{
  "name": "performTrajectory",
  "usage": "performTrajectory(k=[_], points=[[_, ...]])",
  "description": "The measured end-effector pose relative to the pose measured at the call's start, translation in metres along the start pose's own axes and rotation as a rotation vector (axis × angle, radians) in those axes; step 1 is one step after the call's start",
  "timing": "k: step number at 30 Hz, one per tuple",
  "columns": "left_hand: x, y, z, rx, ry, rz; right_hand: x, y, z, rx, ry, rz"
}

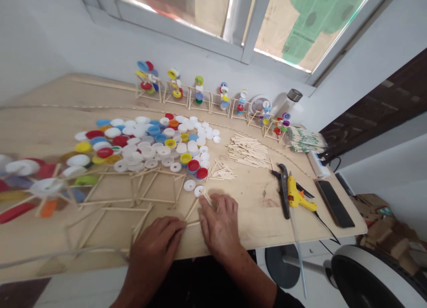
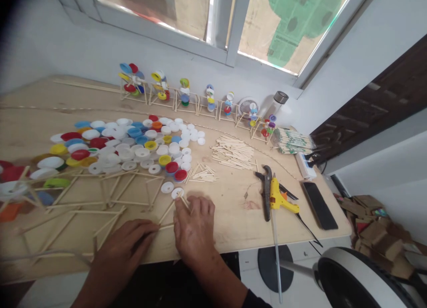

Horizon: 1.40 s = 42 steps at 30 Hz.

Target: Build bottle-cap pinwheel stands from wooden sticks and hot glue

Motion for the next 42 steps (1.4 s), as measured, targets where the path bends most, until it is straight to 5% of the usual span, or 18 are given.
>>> performTrajectory(k=[9,20,36,42], points=[[0.004,-0.005,0.002,-0.029,-0.029,0.004,-0.009,0.002,0.000,0.027,0.040,-0.054],[-0.003,-0.001,0.003,-0.003,0.036,-0.004,-0.027,0.037,0.020,0.138,0.170,-0.148],[0.004,0.003,0.004,-0.001,-0.025,-0.002,-0.025,0.001,0.022,-0.095,0.114,-0.110],[-0.007,-0.012,0.008,-0.151,0.013,0.012,-0.032,0.015,0.032,-0.084,0.130,-0.097]])
Point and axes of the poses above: each hand's wrist, its own z-axis away from the middle knuckle, its own x-axis out of the palm, y = z × x, the point moved 10 cm from there along -z, towards the middle knuckle, and after that the axes turned 6 degrees about z, right-handed, at the moved point
